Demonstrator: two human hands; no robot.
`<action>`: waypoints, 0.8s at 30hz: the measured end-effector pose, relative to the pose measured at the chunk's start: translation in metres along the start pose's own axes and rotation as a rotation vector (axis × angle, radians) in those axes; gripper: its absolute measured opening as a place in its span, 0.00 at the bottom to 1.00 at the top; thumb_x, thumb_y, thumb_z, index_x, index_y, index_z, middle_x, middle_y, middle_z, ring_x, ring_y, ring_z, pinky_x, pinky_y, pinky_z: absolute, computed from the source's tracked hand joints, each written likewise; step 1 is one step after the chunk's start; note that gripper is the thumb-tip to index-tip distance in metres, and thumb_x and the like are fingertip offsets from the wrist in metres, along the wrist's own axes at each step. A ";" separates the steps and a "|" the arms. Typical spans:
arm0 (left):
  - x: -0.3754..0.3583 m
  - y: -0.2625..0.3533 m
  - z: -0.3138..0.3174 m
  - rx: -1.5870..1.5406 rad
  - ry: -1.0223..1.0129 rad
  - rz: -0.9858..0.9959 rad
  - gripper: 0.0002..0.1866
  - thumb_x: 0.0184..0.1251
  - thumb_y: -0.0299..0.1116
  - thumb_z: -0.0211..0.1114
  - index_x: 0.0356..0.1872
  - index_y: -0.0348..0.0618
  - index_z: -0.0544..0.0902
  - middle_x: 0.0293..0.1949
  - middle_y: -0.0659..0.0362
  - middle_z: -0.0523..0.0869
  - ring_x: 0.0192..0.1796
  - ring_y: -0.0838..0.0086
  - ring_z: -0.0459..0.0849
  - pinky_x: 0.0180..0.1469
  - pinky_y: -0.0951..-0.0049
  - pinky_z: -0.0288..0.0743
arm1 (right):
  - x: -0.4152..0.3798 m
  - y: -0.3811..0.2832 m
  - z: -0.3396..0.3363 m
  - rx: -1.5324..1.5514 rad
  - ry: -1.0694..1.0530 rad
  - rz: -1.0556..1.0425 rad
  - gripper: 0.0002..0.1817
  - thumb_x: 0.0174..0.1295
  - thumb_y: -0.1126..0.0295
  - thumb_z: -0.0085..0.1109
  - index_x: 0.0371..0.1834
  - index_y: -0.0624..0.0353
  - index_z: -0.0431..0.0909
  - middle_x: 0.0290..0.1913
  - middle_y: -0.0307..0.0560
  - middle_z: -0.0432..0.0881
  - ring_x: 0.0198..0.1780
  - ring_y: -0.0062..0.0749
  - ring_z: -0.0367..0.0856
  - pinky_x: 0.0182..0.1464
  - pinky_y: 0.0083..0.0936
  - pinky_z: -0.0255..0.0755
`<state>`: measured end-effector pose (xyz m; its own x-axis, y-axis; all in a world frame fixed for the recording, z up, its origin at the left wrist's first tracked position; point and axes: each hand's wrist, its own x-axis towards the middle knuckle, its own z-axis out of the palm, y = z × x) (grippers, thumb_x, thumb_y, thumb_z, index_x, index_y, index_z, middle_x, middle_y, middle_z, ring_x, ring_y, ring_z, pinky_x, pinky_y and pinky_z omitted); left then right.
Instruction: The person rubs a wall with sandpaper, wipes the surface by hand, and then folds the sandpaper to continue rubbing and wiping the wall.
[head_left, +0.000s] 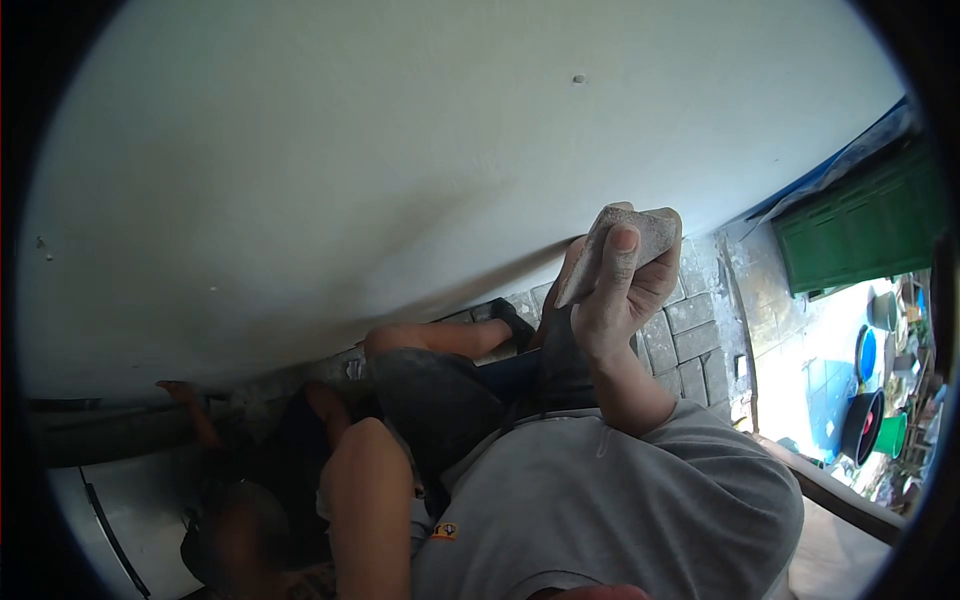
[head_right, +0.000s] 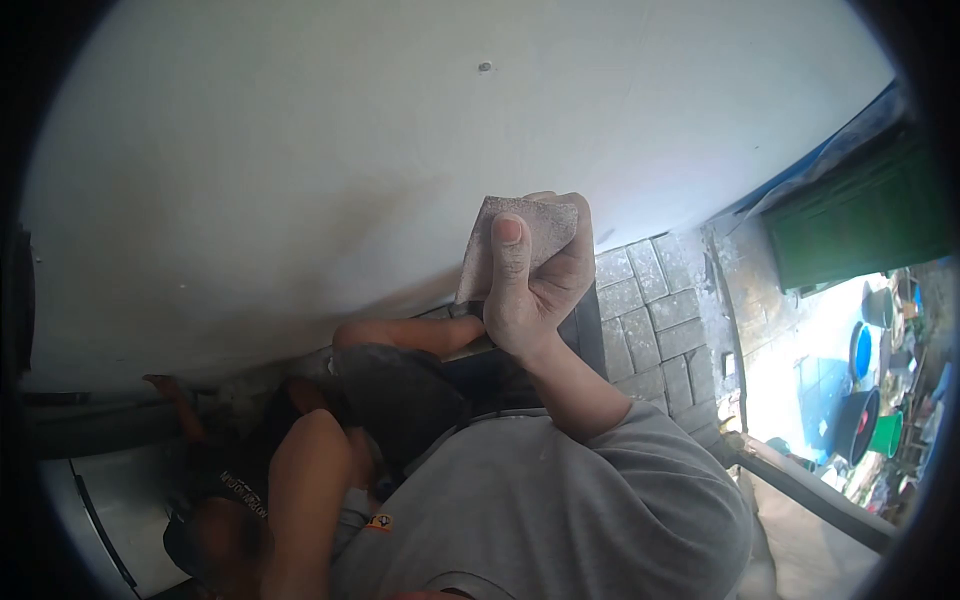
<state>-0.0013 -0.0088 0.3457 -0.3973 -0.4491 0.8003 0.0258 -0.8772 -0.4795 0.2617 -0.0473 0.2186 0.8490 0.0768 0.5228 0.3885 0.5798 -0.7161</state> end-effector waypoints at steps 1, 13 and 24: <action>-0.005 0.003 0.010 0.103 -0.032 0.044 0.31 0.72 0.59 0.48 0.67 0.51 0.66 0.71 0.58 0.62 0.71 0.67 0.60 0.72 0.57 0.52 | 0.001 0.000 0.002 -0.020 -0.031 -0.044 0.09 0.72 0.70 0.50 0.37 0.59 0.63 0.25 0.41 0.71 0.16 0.13 0.64 0.15 0.13 0.58; -0.302 0.054 -0.015 -0.005 -0.568 -1.894 0.10 0.74 0.32 0.55 0.32 0.38 0.75 0.23 0.66 0.73 0.28 0.83 0.70 0.35 0.80 0.68 | 0.067 0.019 -0.002 -0.333 0.184 -0.243 0.09 0.68 0.68 0.59 0.36 0.61 0.72 0.30 0.38 0.78 0.31 0.14 0.73 0.35 0.13 0.67; -0.359 0.084 -0.024 -0.237 -0.665 -1.850 0.05 0.72 0.28 0.58 0.41 0.36 0.77 0.26 0.65 0.75 0.31 0.82 0.75 0.36 0.81 0.69 | 0.086 0.067 0.023 -0.837 0.244 -0.642 0.08 0.61 0.71 0.64 0.32 0.61 0.75 0.25 0.42 0.83 0.28 0.35 0.68 0.39 0.28 0.61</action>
<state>0.1219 0.0832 0.0094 0.5552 0.7935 0.2492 -0.0675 -0.2556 0.9644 0.3525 0.0173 0.2264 0.4119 -0.2612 0.8730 0.8287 -0.2910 -0.4780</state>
